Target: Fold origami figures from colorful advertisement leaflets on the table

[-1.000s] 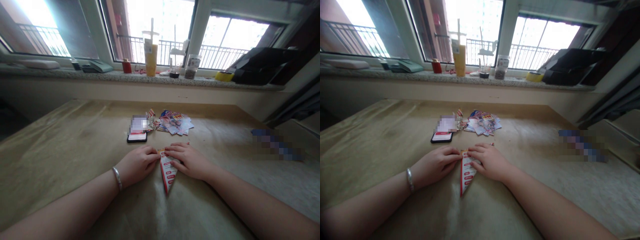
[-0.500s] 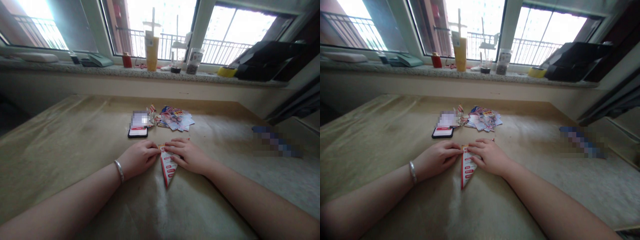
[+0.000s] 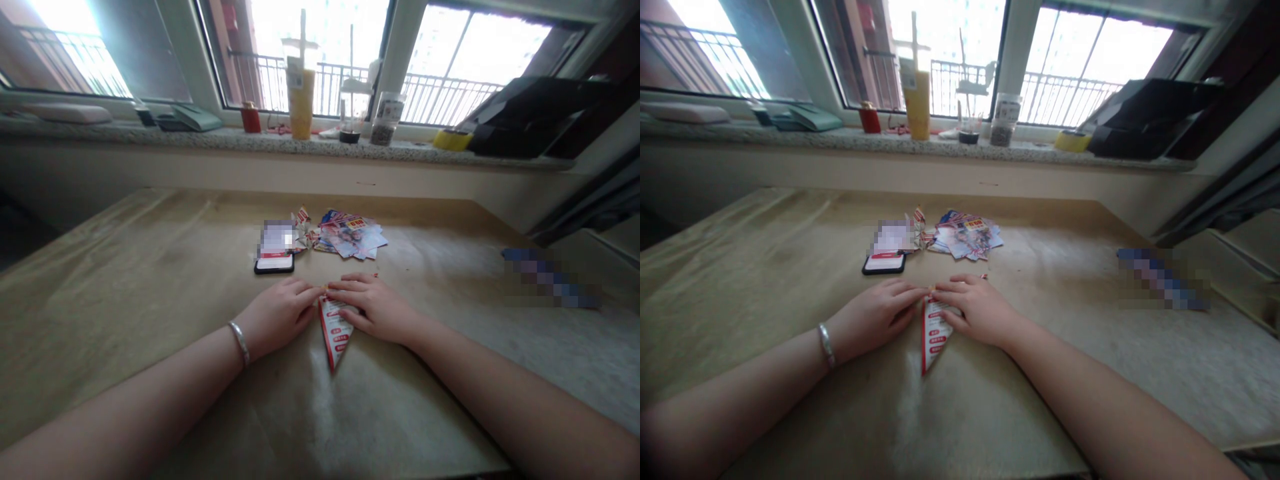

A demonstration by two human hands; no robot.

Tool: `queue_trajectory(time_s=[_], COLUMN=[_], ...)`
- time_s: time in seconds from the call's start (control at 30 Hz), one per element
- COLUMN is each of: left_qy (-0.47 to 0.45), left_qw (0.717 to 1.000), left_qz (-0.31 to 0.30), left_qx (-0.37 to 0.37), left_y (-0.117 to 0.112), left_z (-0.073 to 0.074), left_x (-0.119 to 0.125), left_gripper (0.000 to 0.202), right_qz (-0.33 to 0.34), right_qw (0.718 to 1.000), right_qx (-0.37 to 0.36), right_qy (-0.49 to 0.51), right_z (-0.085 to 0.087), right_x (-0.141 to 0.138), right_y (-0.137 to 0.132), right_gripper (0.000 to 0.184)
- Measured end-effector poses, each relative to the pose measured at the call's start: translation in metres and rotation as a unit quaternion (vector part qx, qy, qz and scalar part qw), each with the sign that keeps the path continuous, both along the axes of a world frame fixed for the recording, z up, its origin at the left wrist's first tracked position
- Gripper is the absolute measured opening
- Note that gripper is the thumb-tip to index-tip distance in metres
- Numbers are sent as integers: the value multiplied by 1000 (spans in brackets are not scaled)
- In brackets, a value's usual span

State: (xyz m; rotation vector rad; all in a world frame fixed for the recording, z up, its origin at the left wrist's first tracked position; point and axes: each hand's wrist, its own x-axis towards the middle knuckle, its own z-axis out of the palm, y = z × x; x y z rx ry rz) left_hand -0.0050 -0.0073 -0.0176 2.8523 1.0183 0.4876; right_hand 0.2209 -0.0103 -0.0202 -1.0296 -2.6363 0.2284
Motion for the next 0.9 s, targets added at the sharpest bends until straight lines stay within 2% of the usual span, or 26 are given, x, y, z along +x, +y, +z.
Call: queue_trajectory(time_s=[0.23, 0.7, 0.9], left_qy=[13, 49, 59], left_qw=[1000, 998, 997], left_qz=[13, 28, 48], left_qx=[23, 9, 9], left_y=[-7, -9, -11], left_z=[-2, 3, 5], left_x=[8, 15, 19], left_gripper=[30, 29, 28], right_qz=[-6, -1, 12], right_qw=[999, 998, 996], right_qx=[-28, -29, -38], right_qy=[33, 55, 79], right_z=[-1, -3, -5], right_x=[1, 2, 5], right_y=[1, 3, 5], right_gripper=[26, 28, 21])
